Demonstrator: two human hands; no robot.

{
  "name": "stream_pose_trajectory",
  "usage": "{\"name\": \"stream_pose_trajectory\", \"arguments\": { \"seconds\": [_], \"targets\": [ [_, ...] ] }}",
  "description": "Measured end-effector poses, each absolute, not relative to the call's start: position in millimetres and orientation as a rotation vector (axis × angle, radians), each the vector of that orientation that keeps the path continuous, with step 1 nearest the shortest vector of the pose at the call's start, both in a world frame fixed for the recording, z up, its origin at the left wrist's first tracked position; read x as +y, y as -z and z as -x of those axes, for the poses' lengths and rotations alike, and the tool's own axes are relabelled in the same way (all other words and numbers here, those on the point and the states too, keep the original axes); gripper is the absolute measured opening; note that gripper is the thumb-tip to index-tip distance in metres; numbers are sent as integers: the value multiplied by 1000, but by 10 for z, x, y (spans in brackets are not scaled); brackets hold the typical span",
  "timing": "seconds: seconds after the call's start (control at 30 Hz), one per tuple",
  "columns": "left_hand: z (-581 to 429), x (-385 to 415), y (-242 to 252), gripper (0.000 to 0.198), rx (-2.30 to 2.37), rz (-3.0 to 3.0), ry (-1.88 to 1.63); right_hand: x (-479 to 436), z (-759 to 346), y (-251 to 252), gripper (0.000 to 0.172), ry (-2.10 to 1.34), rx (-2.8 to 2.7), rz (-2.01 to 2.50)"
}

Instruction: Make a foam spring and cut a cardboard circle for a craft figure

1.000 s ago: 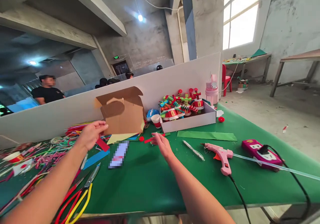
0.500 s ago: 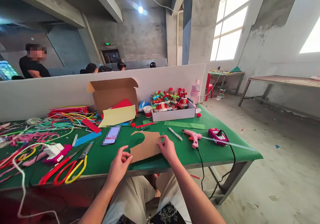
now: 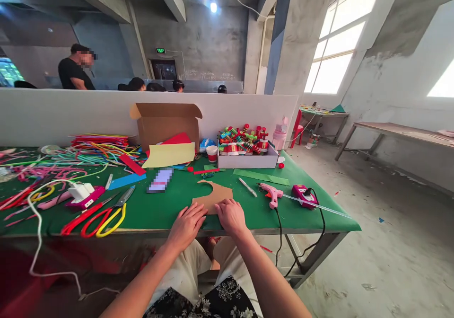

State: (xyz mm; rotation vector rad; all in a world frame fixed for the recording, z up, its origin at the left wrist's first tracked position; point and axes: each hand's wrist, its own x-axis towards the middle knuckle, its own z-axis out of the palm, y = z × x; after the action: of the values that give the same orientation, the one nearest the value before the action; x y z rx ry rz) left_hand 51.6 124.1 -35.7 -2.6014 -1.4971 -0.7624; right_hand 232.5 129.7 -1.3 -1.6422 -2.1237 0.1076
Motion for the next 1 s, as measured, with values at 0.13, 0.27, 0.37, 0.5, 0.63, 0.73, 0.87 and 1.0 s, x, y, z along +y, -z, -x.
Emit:
{"name": "stream_pose_trajectory", "arguments": {
  "seconds": [0.13, 0.27, 0.37, 0.5, 0.63, 0.73, 0.87, 1.0],
  "targets": [
    [-547, 1267, 349, 36, -1533, 2539, 828, 1335, -2323, 16, 34, -93, -2091, 1592],
    [-558, 1236, 387, 35, -1520, 2510, 892, 1309, -2339, 41, 35, -163, -2042, 1591],
    [-554, 1224, 395, 35, -1508, 2499, 921, 1282, -2321, 41, 30, -126, -2026, 1630],
    [-550, 1221, 387, 36, -1492, 2492, 949, 1248, -2285, 32, 27, -33, -2055, 1612],
    [-562, 1221, 393, 35, -1484, 2461, 948, 1262, -2287, 64, 27, 22, -2061, 1580],
    [-582, 1223, 399, 35, -1487, 2426, 943, 1298, -2305, 125, 29, 80, -2036, 1560],
    [-609, 1230, 391, 36, -1512, 2417, 951, 1315, -2320, 163, 26, 92, -2051, 1515],
    [-624, 1230, 389, 35, -1554, 2444, 921, 1338, -2312, 59, 24, 51, -2080, 1552]
  ]
}}
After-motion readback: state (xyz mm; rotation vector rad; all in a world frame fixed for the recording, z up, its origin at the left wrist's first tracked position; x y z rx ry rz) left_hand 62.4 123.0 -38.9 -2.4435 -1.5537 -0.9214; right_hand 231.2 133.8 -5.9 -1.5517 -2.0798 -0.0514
